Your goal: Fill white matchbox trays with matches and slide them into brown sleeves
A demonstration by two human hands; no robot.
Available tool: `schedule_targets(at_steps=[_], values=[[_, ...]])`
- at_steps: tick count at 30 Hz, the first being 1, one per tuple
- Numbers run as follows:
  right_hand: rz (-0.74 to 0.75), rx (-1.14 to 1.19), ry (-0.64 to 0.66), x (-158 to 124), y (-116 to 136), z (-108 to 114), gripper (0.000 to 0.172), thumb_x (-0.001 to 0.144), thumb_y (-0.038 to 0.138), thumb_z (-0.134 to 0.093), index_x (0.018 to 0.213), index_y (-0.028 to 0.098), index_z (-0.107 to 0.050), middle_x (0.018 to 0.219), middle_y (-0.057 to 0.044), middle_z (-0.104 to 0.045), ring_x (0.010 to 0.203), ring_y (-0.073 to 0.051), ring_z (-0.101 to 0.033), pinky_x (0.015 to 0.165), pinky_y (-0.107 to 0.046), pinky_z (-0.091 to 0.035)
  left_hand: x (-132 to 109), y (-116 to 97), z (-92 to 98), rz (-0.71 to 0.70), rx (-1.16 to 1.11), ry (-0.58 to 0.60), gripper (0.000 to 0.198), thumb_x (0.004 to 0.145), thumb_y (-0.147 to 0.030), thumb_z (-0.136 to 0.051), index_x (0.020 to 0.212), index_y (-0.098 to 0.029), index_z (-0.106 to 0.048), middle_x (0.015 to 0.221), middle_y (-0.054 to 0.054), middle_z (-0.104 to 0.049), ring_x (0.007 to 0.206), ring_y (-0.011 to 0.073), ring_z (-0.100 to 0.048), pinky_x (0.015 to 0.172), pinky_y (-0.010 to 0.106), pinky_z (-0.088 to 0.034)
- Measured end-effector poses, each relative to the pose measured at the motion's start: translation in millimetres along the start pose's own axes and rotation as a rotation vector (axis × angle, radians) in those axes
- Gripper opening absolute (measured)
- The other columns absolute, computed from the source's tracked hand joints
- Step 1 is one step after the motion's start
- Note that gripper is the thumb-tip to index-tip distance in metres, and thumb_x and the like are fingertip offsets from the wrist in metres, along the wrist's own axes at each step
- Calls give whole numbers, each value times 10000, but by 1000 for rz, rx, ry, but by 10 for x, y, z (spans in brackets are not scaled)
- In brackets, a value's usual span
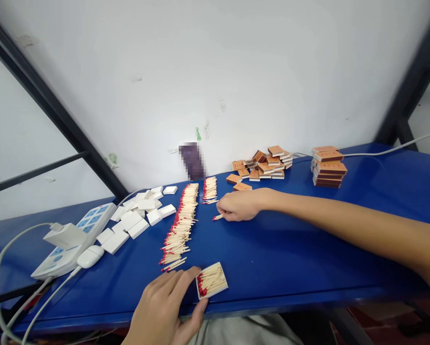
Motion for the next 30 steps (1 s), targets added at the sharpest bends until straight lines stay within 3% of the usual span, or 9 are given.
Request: schedule_targets(at_steps=[9, 15, 20, 26, 30], values=[[145, -83, -25, -49, 484, -35, 152, 947, 189, -462, 947, 128, -601, 940, -116, -631, 774, -207, -543, 690, -314, -378, -21, 7, -25, -5, -11, 11, 288, 953, -342, -485, 1194, -187, -516, 844, 56, -687, 698, 237, -688, 628, 371, -585], [202, 62, -47, -258, 756, 179, 113, 925, 153, -477, 910, 162, -589, 860, -50, -614, 693, -159, -491, 656, -285, -371, -5, 2, -17, -6, -24, 0, 267, 956, -335, -468, 1176, -190, -514, 809, 49, -677, 671, 233, -680, 608, 357, -570], [320, 33, -27, -380, 1087, 96, 127, 950, 225, -487, 902, 178, -595, 852, -41, -630, 660, -149, -493, 617, -294, -342, 13, -8, 1, -4, -16, -4, 286, 967, -349, -444, 1193, -182, -498, 820, 54, -682, 678, 246, -686, 589, 374, -573], [304, 2, -64, -301, 1161, -55, 135, 931, 228, -507, 883, 188, -627, 840, -41, -667, 676, -160, -554, 592, -303, -311, 23, -9, 4, -9, -10, -2, 251, 964, -341, -451, 1158, -191, -503, 818, 52, -685, 673, 244, -689, 591, 368, -573], [241, 64, -56, -285, 1149, -55, 169, 870, 200, -542, 719, 197, -617, 719, -15, -673, 604, -150, -546, 565, -296, -301, 16, -11, -4, -6, -17, 2, 247, 957, -331, -463, 1152, -186, -505, 801, 51, -677, 664, 243, -685, 589, 371, -572]])
Point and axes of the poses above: each hand's wrist, its own x-axis towards the middle knuckle, its own z-axis out of the back of the hand, y = z × x, the point moved 7 cm from there along x, towards the middle knuckle
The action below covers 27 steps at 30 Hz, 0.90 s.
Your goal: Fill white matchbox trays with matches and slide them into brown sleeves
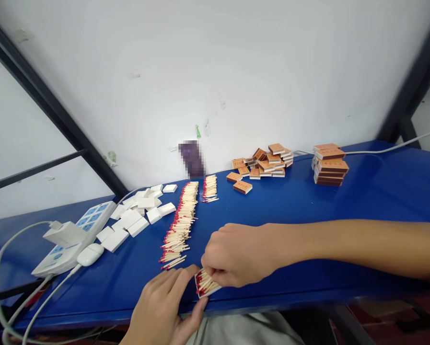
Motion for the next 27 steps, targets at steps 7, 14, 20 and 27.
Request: schedule_targets(at_steps=[7, 14, 20, 27], values=[[-14, -41, 48, -35, 44, 31, 219, 883, 221, -575, 669, 200, -621, 696, -15, -696, 624, -163, -582, 557, -293, -294, -4, -7, 8, 2, -5, 2, 264, 961, -343, -460, 1165, -183, -508, 809, 57, -679, 686, 244, -691, 607, 370, -579], [10, -122, 51, -79, 49, 37, 229, 897, 251, -567, 690, 199, -652, 704, -34, -691, 598, -166, -564, 560, -318, -276, -9, -4, 14, 1, 0, 13, 264, 965, -345, -459, 1169, -185, -510, 814, 60, -683, 691, 244, -695, 616, 371, -582], [22, -53, 8, -79, 54, 75, 185, 869, 232, -584, 698, 216, -655, 669, 2, -671, 581, -152, -547, 552, -306, -290, -18, 1, 3, 3, -1, 6, 263, 962, -332, -460, 1170, -180, -510, 814, 60, -682, 682, 240, -690, 614, 372, -580], [13, 166, 64, -55, -39, 103, 129, 870, 218, -594, 772, 229, -678, 685, 30, -657, 584, -129, -517, 579, -264, -349, -9, 12, -4, 6, -4, 15, 266, 956, -333, -466, 1175, -191, -513, 820, 57, -682, 689, 238, -688, 626, 363, -574]])
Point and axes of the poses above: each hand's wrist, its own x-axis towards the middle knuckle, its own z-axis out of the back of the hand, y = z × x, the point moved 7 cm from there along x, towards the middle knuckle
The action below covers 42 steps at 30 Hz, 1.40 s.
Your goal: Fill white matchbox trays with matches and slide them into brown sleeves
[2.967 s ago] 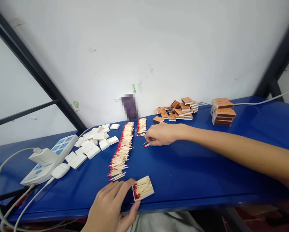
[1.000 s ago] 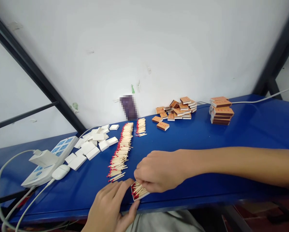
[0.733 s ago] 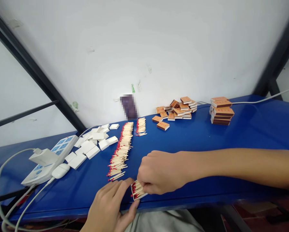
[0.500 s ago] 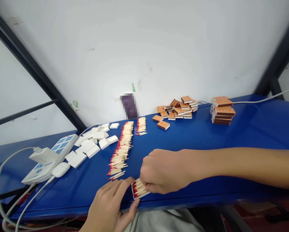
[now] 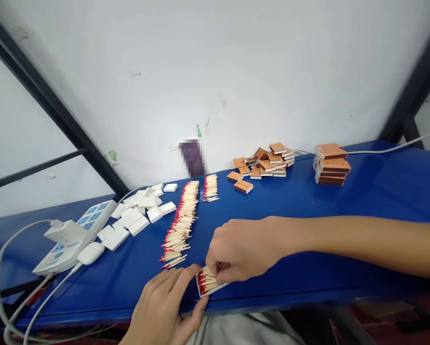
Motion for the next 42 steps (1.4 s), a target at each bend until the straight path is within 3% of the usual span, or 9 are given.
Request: schedule_targets(at_steps=[6, 12, 17, 32, 42], values=[[-13, 36, 30, 26, -66, -32, 106, 859, 187, -584, 772, 210, -641, 710, 29, -661, 604, -119, -520, 584, -248, -348, -10, -15, -13, 1, -3, 1, 274, 939, -316, -484, 1180, -189, -511, 819, 54, -677, 688, 246, -685, 617, 384, -579], [-41, -215, -105, 43, -43, -71, 150, 865, 242, -564, 726, 203, -603, 680, 4, -637, 571, -141, -505, 550, -293, -283, -8, -3, -10, 3, -9, 14, 282, 929, -303, -481, 1185, -189, -509, 830, 58, -681, 691, 252, -685, 612, 395, -580], [-39, -320, -135, 62, -7, -80, 136, 895, 230, -538, 788, 189, -611, 756, -15, -670, 604, -147, -534, 571, -307, -273, -10, -8, -13, 2, -5, 21, 282, 932, -311, -484, 1184, -187, -510, 828, 57, -680, 693, 254, -686, 613, 399, -581], [-3, -207, -105, 50, 55, -80, 159, 889, 223, -560, 737, 194, -597, 713, 12, -638, 592, -126, -511, 572, -288, -278, 7, -16, -4, 4, -15, 8, 274, 945, -322, -483, 1183, -188, -512, 806, 45, -667, 669, 251, -673, 587, 395, -571], [-2, -180, -151, 72, -34, -41, 129, 926, 324, -614, 867, 213, -641, 836, 12, -665, 698, -135, -576, 601, -285, -298, -8, -2, -2, 4, -20, 20, 273, 949, -324, -477, 1186, -193, -516, 823, 48, -674, 684, 243, -677, 611, 374, -568]])
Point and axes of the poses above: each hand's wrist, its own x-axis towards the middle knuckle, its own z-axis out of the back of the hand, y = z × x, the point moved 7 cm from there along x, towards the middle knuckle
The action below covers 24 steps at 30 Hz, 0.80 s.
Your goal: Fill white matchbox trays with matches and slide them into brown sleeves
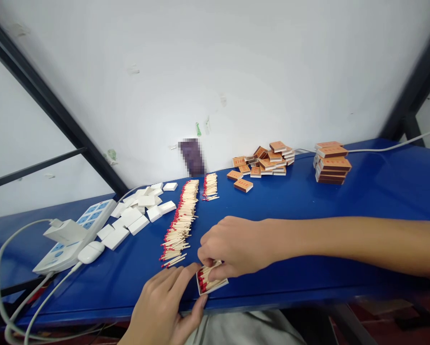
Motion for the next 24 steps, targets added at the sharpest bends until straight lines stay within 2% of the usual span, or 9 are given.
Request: schedule_targets(at_steps=[6, 9, 14, 18, 20, 24], values=[[-130, -128, 70, 34, -306, 50, 100, 946, 186, -546, 997, 197, -632, 949, -36, -661, 756, -160, -590, 600, -292, -300, 7, -2, -7, -2, 14, -5, 275, 955, -332, -465, 1187, -193, -515, 830, 53, -683, 697, 250, -686, 620, 393, -580], [-93, -47, 126, 35, -402, 6, 113, 984, 208, -495, 992, 198, -607, 935, -35, -654, 782, -165, -585, 617, -283, -326, 6, -3, -11, 5, 16, -8, 270, 947, -327, -468, 1178, -197, -517, 828, 51, -684, 690, 248, -686, 617, 392, -581], [-35, -71, 107, 30, -394, 6, 138, 980, 198, -455, 960, 164, -587, 942, -67, -629, 745, -162, -536, 645, -290, -346, -2, 5, -14, 8, 9, 0, 283, 938, -327, -486, 1187, -197, -517, 836, 56, -686, 692, 248, -688, 620, 386, -583], [-113, 14, 86, 22, -419, 86, 36, 845, 148, -579, 842, 183, -571, 788, -3, -589, 673, -138, -484, 610, -264, -328, -16, 24, -10, 16, 9, -6, 299, 963, -343, -467, 1217, -193, -509, 848, 63, -691, 710, 253, -694, 631, 392, -593], [-147, 58, 111, 10, -434, 107, 116, 804, 99, -572, 879, 186, -585, 755, 9, -580, 671, -139, -487, 595, -255, -321, -8, 39, 3, 33, 13, -17, 323, 985, -361, -447, 1256, -192, -495, 871, 68, -699, 730, 251, -702, 641, 379, -598], [-94, 80, 79, 9, -352, 178, 202, 867, 79, -489, 972, 170, -636, 887, -42, -610, 780, -157, -543, 672, -256, -381, 28, 42, 47, 45, 12, -31, 400, 1012, -396, -409, 1342, -174, -452, 905, 76, -711, 742, 237, -711, 642, 351, -602]])
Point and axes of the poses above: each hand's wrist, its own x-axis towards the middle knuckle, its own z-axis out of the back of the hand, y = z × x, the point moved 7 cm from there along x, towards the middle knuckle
